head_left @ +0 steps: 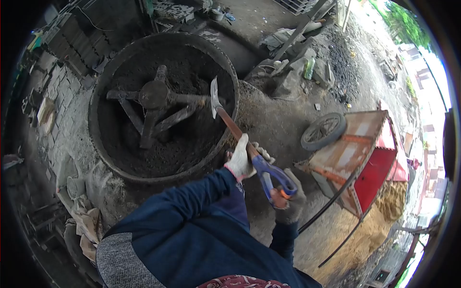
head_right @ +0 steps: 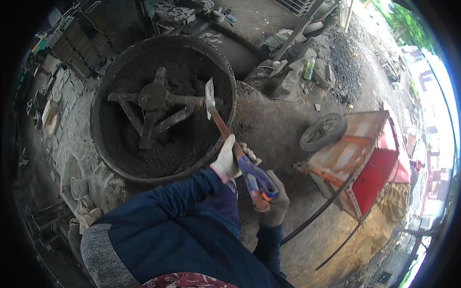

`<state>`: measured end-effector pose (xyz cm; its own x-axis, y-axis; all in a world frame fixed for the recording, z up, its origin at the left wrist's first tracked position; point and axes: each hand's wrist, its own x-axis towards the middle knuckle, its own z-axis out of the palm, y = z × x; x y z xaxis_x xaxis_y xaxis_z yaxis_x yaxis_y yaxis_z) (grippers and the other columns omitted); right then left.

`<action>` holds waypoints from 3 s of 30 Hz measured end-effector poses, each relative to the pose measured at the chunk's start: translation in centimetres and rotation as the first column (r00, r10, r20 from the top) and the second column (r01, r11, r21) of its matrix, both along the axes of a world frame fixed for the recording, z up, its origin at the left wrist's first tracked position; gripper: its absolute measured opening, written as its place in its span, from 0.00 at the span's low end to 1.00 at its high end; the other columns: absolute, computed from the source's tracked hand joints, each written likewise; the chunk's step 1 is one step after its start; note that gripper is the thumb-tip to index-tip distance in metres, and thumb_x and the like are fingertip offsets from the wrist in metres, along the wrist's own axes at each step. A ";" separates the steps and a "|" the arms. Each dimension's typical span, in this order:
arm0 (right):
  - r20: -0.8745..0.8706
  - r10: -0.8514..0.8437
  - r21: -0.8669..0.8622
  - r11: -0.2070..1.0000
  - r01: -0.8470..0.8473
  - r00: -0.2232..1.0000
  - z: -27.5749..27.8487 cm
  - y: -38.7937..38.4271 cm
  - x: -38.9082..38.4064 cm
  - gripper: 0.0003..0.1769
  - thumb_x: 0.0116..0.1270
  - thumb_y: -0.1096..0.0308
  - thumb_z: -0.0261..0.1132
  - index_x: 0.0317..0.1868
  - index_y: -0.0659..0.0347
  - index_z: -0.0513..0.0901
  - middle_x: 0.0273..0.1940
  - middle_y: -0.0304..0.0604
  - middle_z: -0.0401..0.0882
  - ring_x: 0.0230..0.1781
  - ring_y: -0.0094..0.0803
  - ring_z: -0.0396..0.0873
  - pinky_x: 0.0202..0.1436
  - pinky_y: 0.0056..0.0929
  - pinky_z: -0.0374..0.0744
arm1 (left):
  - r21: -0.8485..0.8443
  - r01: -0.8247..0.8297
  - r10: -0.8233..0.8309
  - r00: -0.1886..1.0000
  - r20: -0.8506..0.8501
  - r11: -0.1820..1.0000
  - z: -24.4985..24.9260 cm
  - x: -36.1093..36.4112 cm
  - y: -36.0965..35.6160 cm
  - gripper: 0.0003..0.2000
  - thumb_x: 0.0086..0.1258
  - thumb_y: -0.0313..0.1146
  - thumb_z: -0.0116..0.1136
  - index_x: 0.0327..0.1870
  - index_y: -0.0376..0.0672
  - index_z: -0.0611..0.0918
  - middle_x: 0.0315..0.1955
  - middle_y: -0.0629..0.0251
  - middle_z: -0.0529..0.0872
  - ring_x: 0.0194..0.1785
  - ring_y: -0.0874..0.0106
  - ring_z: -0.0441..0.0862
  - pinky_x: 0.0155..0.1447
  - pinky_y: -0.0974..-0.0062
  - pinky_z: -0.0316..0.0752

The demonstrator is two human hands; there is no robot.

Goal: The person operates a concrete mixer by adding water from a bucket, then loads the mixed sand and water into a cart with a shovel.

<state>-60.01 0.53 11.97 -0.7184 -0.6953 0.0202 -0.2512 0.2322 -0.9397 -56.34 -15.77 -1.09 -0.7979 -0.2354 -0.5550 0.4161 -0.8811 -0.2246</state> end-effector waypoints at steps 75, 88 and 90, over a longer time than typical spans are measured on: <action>0.043 0.872 0.303 0.454 -0.838 0.487 -4.9 -0.1 3.3 0.28 0.56 0.63 0.74 0.57 0.62 0.80 0.44 0.47 0.85 0.43 0.33 0.85 0.51 0.31 0.81 | -0.014 -0.944 0.496 0.161 0.853 0.330 -16.9 37.1 36.9 0.18 0.69 0.45 0.59 0.36 0.36 0.73 0.31 0.55 0.77 0.35 0.54 0.79 0.51 0.50 0.81; 0.068 0.859 0.326 0.462 -0.825 0.508 -7.0 0.8 0.8 0.28 0.57 0.64 0.74 0.58 0.62 0.80 0.43 0.47 0.85 0.43 0.33 0.85 0.49 0.31 0.82 | 0.062 -0.944 0.456 0.213 0.864 0.323 -17.2 35.7 37.9 0.15 0.70 0.43 0.58 0.37 0.39 0.72 0.33 0.58 0.78 0.36 0.57 0.79 0.53 0.49 0.80; 0.054 0.866 0.325 0.455 -0.829 0.496 -6.6 0.5 0.9 0.27 0.57 0.65 0.74 0.58 0.62 0.80 0.43 0.47 0.85 0.43 0.33 0.85 0.50 0.32 0.82 | 0.101 -0.941 0.457 0.248 0.854 0.322 -16.4 35.6 37.7 0.14 0.72 0.44 0.57 0.39 0.41 0.73 0.33 0.61 0.78 0.40 0.58 0.80 0.54 0.50 0.79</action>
<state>-59.07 1.04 5.35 0.2251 -0.9430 -0.2451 -0.5585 0.0812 -0.8255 -20.72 21.98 -17.53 0.1507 0.0199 -0.9884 0.9840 0.0930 0.1519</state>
